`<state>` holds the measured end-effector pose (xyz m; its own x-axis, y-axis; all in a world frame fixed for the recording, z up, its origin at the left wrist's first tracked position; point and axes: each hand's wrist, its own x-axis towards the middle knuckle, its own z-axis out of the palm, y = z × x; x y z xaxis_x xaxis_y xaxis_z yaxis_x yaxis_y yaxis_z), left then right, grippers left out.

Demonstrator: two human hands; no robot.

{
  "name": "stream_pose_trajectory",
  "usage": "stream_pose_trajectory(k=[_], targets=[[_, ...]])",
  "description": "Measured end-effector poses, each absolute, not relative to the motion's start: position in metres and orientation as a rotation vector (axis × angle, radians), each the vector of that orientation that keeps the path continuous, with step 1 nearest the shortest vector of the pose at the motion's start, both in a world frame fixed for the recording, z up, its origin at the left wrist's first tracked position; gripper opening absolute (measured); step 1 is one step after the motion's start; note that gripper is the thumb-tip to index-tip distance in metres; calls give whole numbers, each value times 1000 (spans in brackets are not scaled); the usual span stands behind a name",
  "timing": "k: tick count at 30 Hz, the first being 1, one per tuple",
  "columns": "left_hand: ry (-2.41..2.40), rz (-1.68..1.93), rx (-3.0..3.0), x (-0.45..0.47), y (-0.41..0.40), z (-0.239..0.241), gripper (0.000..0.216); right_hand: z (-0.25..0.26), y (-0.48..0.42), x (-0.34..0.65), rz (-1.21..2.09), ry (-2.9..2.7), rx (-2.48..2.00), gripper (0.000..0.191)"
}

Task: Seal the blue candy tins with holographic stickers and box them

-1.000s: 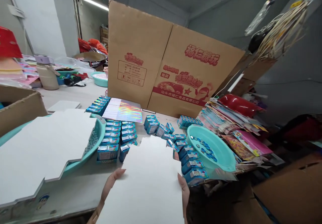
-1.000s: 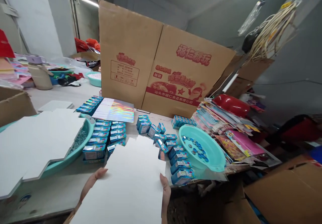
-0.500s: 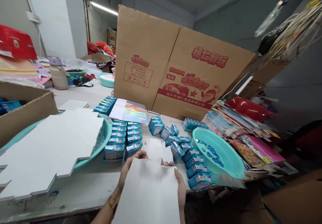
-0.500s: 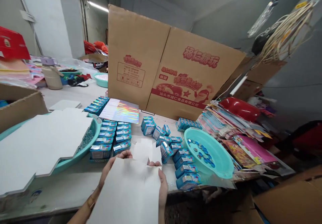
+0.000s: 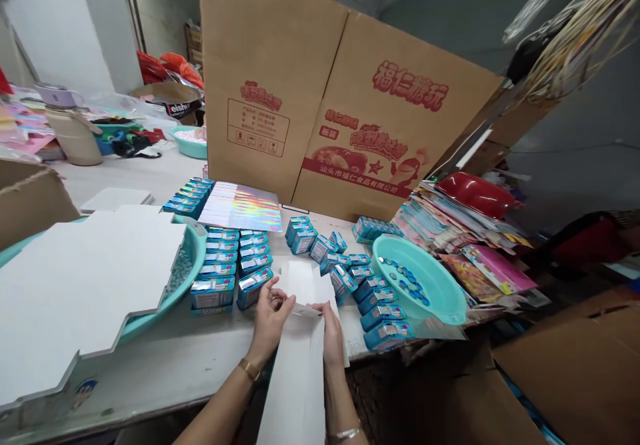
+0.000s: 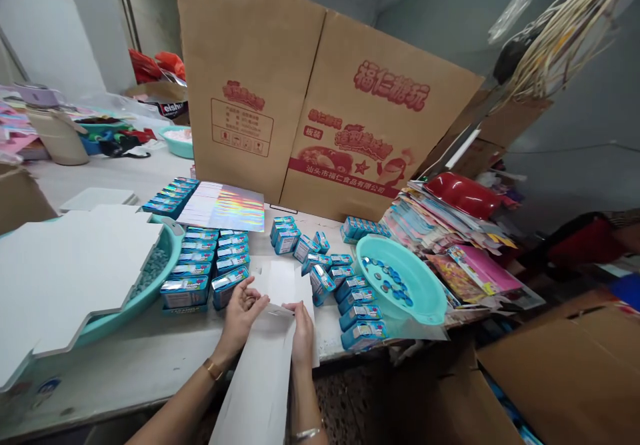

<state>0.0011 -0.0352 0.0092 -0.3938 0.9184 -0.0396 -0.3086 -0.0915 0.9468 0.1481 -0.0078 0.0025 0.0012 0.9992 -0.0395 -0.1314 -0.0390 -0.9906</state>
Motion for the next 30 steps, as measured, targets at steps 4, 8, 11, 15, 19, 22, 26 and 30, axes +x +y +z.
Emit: stream_pose_trajectory(k=[4, 8, 11, 15, 19, 22, 26, 30], targets=[[1180, 1465, 923, 5, -25, -3, 69, -3, 3, 135, 1315, -1128, -1175, 51], [1127, 1385, 962, -4, -20, -10, 68, -5, 10, 134, 1299, -1246, -1186, 48], [1116, 1374, 942, -9, -18, -13, 77, 2, 15, 142, 1310, -1447, -1191, 45], [1108, 1376, 929, -7, -18, -17, 81, 14, 21, 151, 1283, -1763, -1216, 49], [1120, 1354, 976, -4, -19, -19, 75, 26, 27, 150, 1133, -2116, -1286, 29], [1139, 1321, 1032, -3, -21, -20, 74, 37, 31, 145, 977, -2413, -1337, 31], [1184, 1296, 1091, 2, -22, -19, 80, 50, 34, 135, 771, -2703, -1411, 19], [1209, 1283, 1104, 5, -21, -19, 83, 58, 36, 131, 626, -2959, -1343, 20]])
